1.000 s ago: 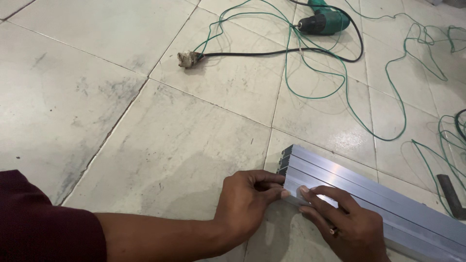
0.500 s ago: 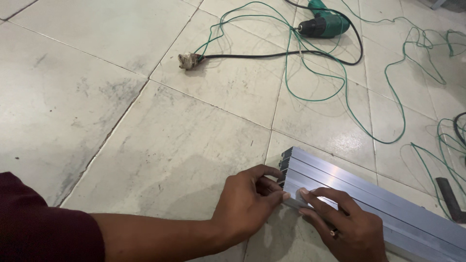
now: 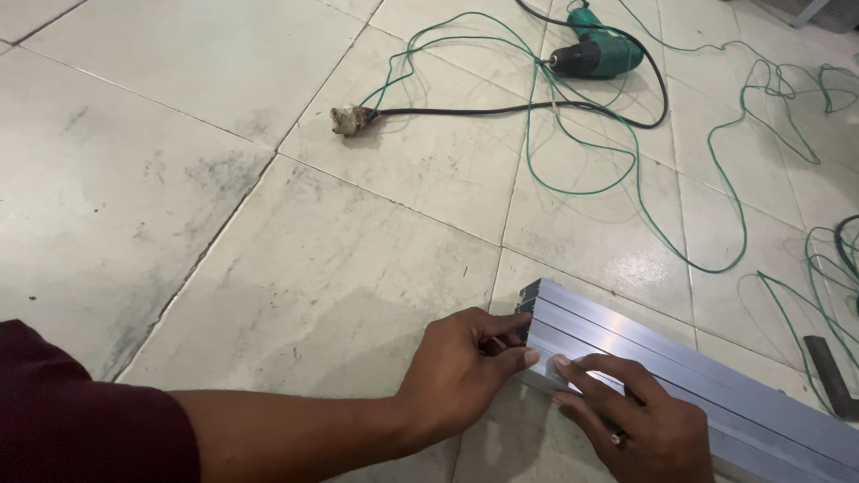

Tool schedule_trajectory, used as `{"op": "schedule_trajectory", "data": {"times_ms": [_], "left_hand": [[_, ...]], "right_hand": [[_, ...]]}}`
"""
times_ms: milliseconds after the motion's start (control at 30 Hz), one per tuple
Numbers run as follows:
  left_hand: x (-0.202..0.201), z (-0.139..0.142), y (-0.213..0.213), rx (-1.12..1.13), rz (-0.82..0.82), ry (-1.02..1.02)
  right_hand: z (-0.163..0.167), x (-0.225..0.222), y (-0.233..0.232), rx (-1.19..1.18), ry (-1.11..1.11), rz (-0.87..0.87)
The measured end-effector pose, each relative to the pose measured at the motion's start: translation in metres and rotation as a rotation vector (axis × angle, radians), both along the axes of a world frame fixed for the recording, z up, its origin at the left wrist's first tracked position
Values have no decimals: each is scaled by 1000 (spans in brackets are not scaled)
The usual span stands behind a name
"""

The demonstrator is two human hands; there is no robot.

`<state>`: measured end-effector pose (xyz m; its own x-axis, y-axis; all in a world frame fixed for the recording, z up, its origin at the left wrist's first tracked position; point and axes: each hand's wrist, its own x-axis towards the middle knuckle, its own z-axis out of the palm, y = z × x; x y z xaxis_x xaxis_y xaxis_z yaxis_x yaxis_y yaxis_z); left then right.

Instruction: The person measures and marks a long aluminum profile using a try square and a tape measure. They align the square, mark a line with a pen, then measure a length and mark it before repositioning the square.

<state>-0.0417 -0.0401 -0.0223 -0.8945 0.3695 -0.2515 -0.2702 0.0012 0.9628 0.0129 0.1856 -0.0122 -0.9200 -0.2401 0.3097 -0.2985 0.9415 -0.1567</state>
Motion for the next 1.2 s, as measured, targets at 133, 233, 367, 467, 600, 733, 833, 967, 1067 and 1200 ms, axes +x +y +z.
{"op": "schedule_trajectory", "data": {"times_ms": [133,233,367,467,600,733,833,967,1067,1200], "left_hand": [[-1,-3,-4,35,-15,90],[0,-4,-7,-46,-61,151],[17,-8,-2,-55,-138,218],[27,-14,4,-15,-159,270],[29,-18,12,-61,-213,274],[29,-17,17,-133,-217,178],[27,-16,23,-240,-262,178],[29,-16,25,-266,-268,260],[29,-17,23,-248,-271,243],[32,-20,19,-171,-167,185]], "right_hand": [[-1,-1,1,-4,-20,-17],[-3,-1,2,-14,6,10],[-5,-2,4,-7,17,29],[-6,-4,8,-47,-7,73],[-7,-3,9,-89,-15,84],[-4,-1,8,-86,8,108],[-1,-1,7,-123,-4,135],[0,-1,7,-112,-29,113],[0,-1,7,-116,-9,131],[1,-2,9,-77,-29,146]]}}
